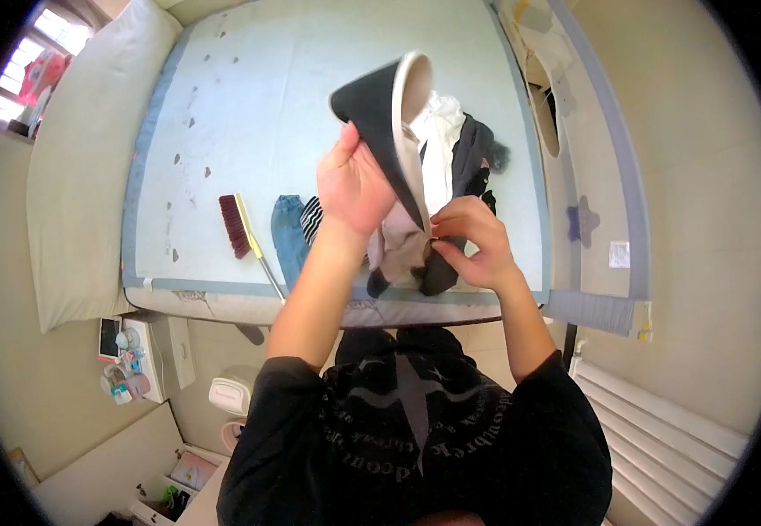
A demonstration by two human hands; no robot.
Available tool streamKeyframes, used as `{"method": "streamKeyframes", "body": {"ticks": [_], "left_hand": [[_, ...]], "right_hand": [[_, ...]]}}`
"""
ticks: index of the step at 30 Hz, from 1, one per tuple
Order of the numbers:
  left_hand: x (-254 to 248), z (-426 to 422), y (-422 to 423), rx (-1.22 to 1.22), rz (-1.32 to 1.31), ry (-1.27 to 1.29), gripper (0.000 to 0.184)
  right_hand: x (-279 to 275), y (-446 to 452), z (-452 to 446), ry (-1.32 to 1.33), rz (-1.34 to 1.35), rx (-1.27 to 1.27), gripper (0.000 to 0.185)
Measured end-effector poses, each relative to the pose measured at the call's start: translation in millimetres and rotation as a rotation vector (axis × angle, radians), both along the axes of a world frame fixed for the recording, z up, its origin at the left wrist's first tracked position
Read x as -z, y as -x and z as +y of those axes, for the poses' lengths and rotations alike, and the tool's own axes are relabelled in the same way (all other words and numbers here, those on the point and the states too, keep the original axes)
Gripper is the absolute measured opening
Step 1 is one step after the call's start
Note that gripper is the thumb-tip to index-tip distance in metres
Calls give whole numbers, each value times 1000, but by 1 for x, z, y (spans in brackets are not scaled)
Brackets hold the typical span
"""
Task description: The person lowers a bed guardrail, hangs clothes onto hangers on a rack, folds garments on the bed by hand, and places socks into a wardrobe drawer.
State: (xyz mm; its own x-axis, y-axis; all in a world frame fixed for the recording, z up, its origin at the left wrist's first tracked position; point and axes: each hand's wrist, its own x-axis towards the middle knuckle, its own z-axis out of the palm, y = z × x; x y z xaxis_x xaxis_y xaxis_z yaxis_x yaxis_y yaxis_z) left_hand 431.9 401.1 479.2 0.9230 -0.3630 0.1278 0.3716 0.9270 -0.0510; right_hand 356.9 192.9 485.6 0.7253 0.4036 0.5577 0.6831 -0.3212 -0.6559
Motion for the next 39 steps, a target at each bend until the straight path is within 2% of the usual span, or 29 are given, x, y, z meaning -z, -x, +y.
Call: {"method": "streamKeyframes", "body": {"ticks": [1, 4, 5, 6, 8, 10, 12, 14, 16, 18, 20, 21, 22, 24, 25, 26, 28, 31, 33, 34, 35, 36, 37, 38, 39], "left_hand": [[1, -3, 5, 16, -40, 68, 50], [12, -8, 18, 127, -87, 23, 49], [11, -11, 24, 130, 65, -62, 49], [13, -12, 29, 179, 66, -65, 49], [23, -12, 37, 277, 68, -72, 49], [35, -10, 40, 340, 109, -216, 48], [35, -5, 45, 368, 113, -386, 49], [25, 3, 48, 316, 130, -570, 51], [25, 16, 48, 272, 177, -761, 51], [41, 35, 47, 363, -6, -1073, 53], [50, 40, 49, 426, -129, -1394, 52], [66, 39, 51, 329, -251, -1436, 52], [69, 44, 57, 383, -307, -1357, 58], [102, 44, 70, 194, -674, -1568, 79], [90, 34, 80, 117, -754, -1704, 99], [84, 21, 93, -61, -816, -1843, 109], [80, -9, 119, -242, -576, -2090, 105], [115, -24, 125, -393, -504, -2140, 85], [148, -10, 109, -18, -93, -1793, 68], [146, -2, 100, 155, 101, -1594, 60], [143, 7, 94, 232, 149, -1456, 52], [131, 16, 89, 306, 196, -1318, 45], [141, 27, 85, 378, 240, -1372, 42], [149, 36, 85, 442, 240, -1275, 44], [139, 40, 83, 505, 239, -1177, 45]], "right_hand": [[-2, 0, -2, 15, -9, -43, 26], [24, -13, -5, -242, 100, 225, 39], [29, -20, -6, -278, 93, 305, 52], [27, -28, 0, -375, 93, 371, 64], [36, -45, 3, -469, 113, 384, 65], [53, -62, -12, -486, 269, 125, 61], [60, -65, -12, -647, 505, 8, 48], [62, -65, -29, -464, 635, 123, 48], [57, -67, -39, -321, 604, 64, 40], [24, -58, -47, 80, 729, 60, 36], [28, -54, -44, -28, 829, 26, 33], [30, -53, -43, -81, 880, 10, 32], [31, -53, -44, -139, 955, 41, 31], [36, -56, -47, -259, 1098, 110, 29], [38, -56, -49, -242, 1075, 146, 28], [41, -54, -49, -224, 1053, 181, 28], [45, -46, -48, -209, 973, 233, 27], [55, -32, -41, -190, 782, 293, 25], [57, -26, -53, -66, 743, 306, 24], [58, -23, -63, -3, 725, 310, 23], [72, -22, -79, -72, 833, 235, 23], [66, -21, -89, -6, 956, 203, 22], [54, -17, -96, 59, 1080, 171, 22], [48, -14, -103, 124, 1202, 137, 21], [60, -10, -110, 2, 1263, 118, 25]]}}
